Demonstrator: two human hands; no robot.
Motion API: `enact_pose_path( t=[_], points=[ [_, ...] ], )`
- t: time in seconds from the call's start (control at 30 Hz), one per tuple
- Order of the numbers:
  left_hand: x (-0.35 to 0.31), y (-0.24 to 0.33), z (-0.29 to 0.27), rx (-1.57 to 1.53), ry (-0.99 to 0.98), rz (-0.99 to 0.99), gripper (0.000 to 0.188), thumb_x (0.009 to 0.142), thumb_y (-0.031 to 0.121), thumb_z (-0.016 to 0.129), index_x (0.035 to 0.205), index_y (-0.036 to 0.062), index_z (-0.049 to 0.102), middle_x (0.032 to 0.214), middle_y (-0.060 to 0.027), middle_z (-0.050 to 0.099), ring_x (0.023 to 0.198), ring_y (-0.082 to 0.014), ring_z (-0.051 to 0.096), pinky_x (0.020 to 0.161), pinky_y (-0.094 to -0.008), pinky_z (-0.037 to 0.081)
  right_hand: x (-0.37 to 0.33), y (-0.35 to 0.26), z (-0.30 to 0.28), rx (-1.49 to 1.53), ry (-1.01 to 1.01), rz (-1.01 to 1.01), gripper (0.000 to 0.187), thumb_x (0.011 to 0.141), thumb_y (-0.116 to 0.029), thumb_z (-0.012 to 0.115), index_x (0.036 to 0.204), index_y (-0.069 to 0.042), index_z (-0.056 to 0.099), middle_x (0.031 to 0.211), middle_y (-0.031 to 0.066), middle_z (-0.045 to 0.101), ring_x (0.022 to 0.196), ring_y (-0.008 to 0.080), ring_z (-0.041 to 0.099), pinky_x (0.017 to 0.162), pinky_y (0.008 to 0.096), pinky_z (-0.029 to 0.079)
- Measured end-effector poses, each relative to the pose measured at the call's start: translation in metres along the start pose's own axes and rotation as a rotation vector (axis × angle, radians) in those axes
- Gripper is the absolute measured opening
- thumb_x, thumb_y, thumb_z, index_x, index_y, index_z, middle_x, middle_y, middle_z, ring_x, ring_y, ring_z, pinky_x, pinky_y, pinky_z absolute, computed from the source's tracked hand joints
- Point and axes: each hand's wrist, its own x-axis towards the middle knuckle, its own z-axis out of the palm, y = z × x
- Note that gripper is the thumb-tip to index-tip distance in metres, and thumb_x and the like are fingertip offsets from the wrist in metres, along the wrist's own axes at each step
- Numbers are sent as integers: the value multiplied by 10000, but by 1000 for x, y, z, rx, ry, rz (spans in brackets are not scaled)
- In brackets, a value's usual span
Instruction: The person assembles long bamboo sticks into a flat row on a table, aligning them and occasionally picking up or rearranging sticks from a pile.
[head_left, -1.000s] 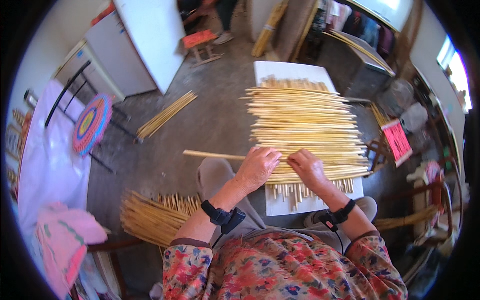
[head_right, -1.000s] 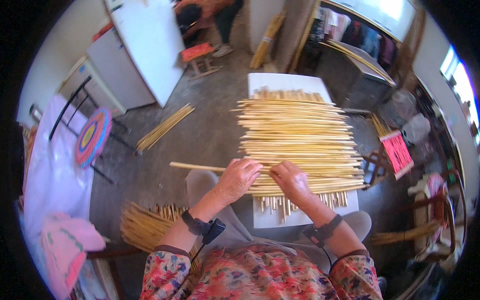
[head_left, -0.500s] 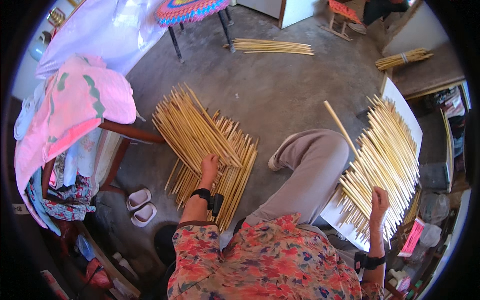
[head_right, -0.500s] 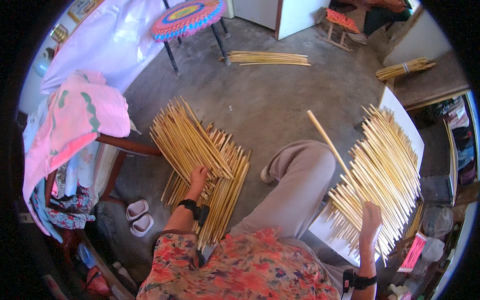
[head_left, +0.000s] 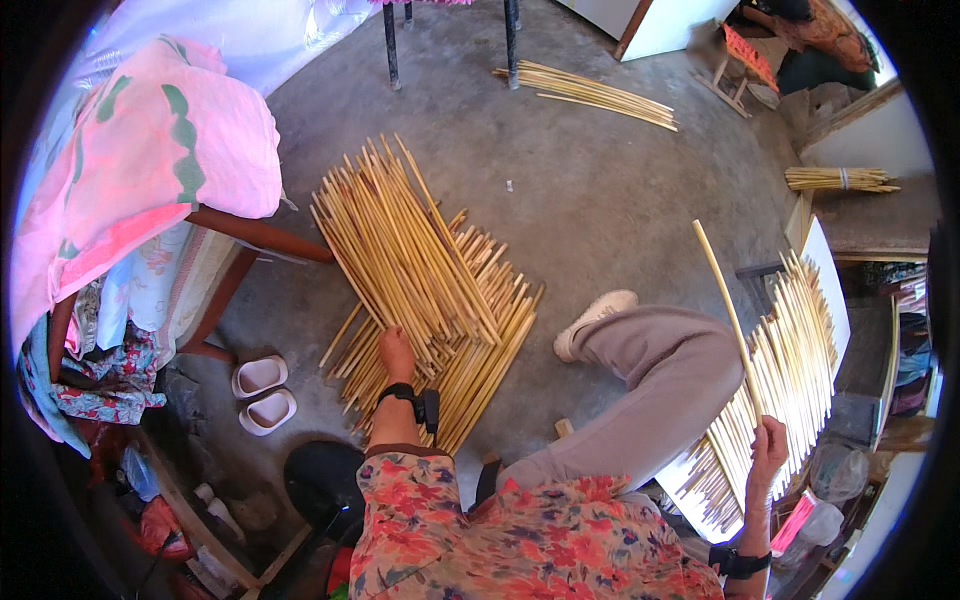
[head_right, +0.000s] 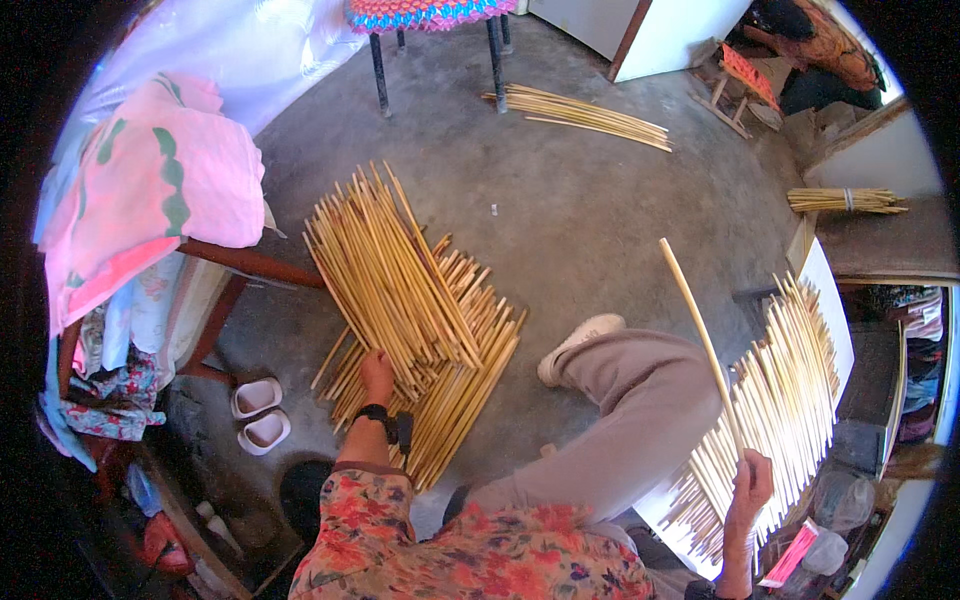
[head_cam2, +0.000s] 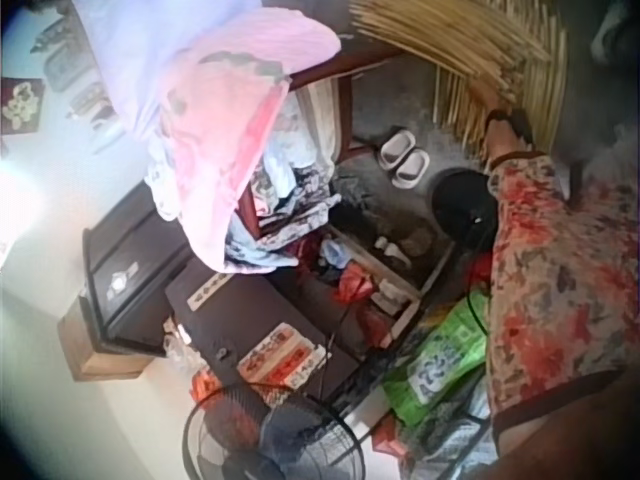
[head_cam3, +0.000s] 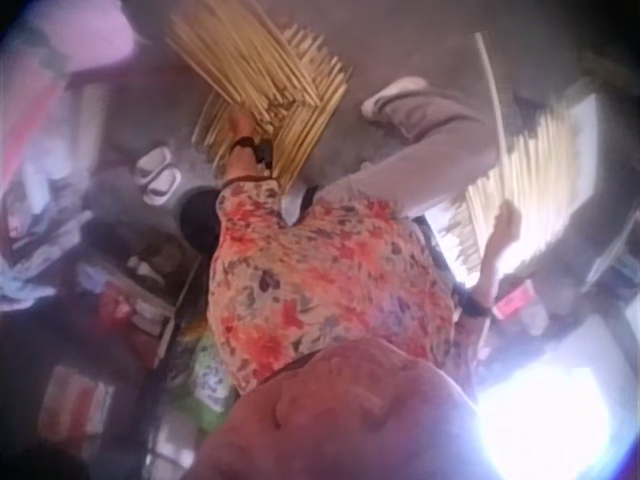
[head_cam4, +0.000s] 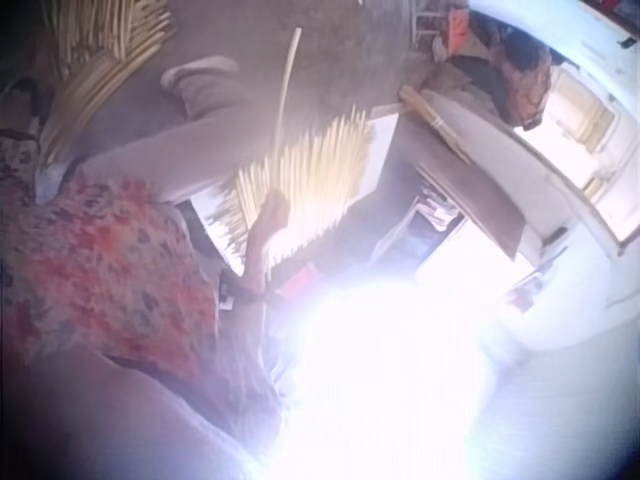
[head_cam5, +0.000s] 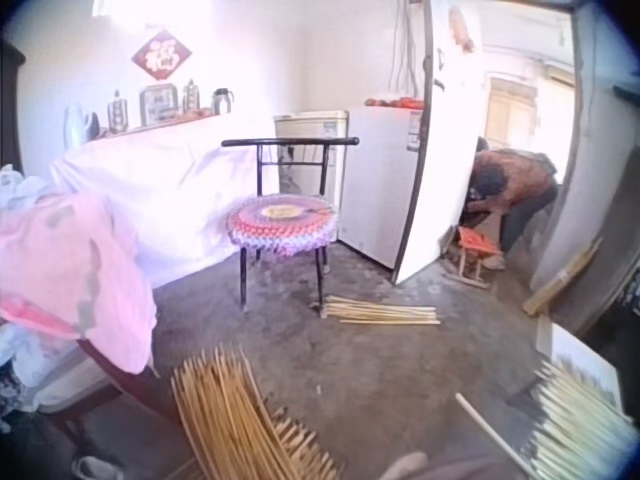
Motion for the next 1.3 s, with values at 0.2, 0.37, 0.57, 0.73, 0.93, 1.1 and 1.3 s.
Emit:
enact_pose_path(
  t=[0.2, 0.37, 0.57, 0.73, 0.93, 1.1, 1.3],
  points=[
    [32, 53, 20, -156, -57, 99, 232, 890, 155, 512, 1018, -17, 599, 914, -193, 594, 745, -306, 575, 631, -434, 496, 3, -21, 1, 16, -14, 33, 107, 855, -63, 493, 917, -10, 562, 750, -2, 454, 592, 58, 370, 501, 207, 304],
    [51, 63, 37, -72, -48, -45, 206, 863, 150, 552, 946, -27, 617, 750, -172, 592, 555, -261, 512, 472, -427, 419, 2, -28, 0, -67, -20, 30, 99, 849, -66, 497, 902, -12, 561, 744, 1, 468, 587, 60, 378, 495, 207, 305],
    [52, 68, 37, 89, -81, -25, 214, 852, 163, 573, 808, -45, 596, 673, -176, 551, 601, -303, 565, 494, -426, 471, 8, -34, 1, -52, -43, 1, 103, 849, -65, 492, 900, -7, 560, 742, 8, 466, 574, 61, 383, 480, 206, 307],
    [43, 62, 22, -456, -151, -148, 207, 887, 124, 516, 883, -69, 592, 690, -139, 571, 599, -239, 569, 526, -382, 476, 10, -36, 0, 8, -43, 12, 100, 847, -63, 498, 901, -11, 564, 743, 7, 470, 569, 55, 384, 461, 206, 299],
    [4, 58, 3, -1050, -410, -159, 253, 921, 143, 467, 1067, -52, 536, 741, -83, 573, 647, -179, 564, 591, -336, 500, 7, -28, -2, 47, -40, 22, 94, 832, -19, 495, 891, -2, 566, 748, 20, 488, 602, 77, 418, 531, 215, 336],
    [-14, 53, -1, -1267, -652, -9, 303, 930, 167, 451, 1149, -36, 498, 775, -38, 539, 650, -158, 531, 591, -322, 486, 12, -35, 0, -66, -26, -124, 112, 796, 19, 491, 881, 14, 564, 781, 81, 531, 705, 166, 484, 626, 280, 389],
    [-53, 96, -33, -901, -623, 155, 252, 913, 143, 473, 1096, -6, 561, 797, -26, 547, 699, -125, 516, 603, -272, 446, 23, -92, 3, -287, -93, -386, 156, 790, 53, 497, 925, 5, 560, 793, 133, 524, 709, 234, 525, 608, 321, 419]
  ],
)
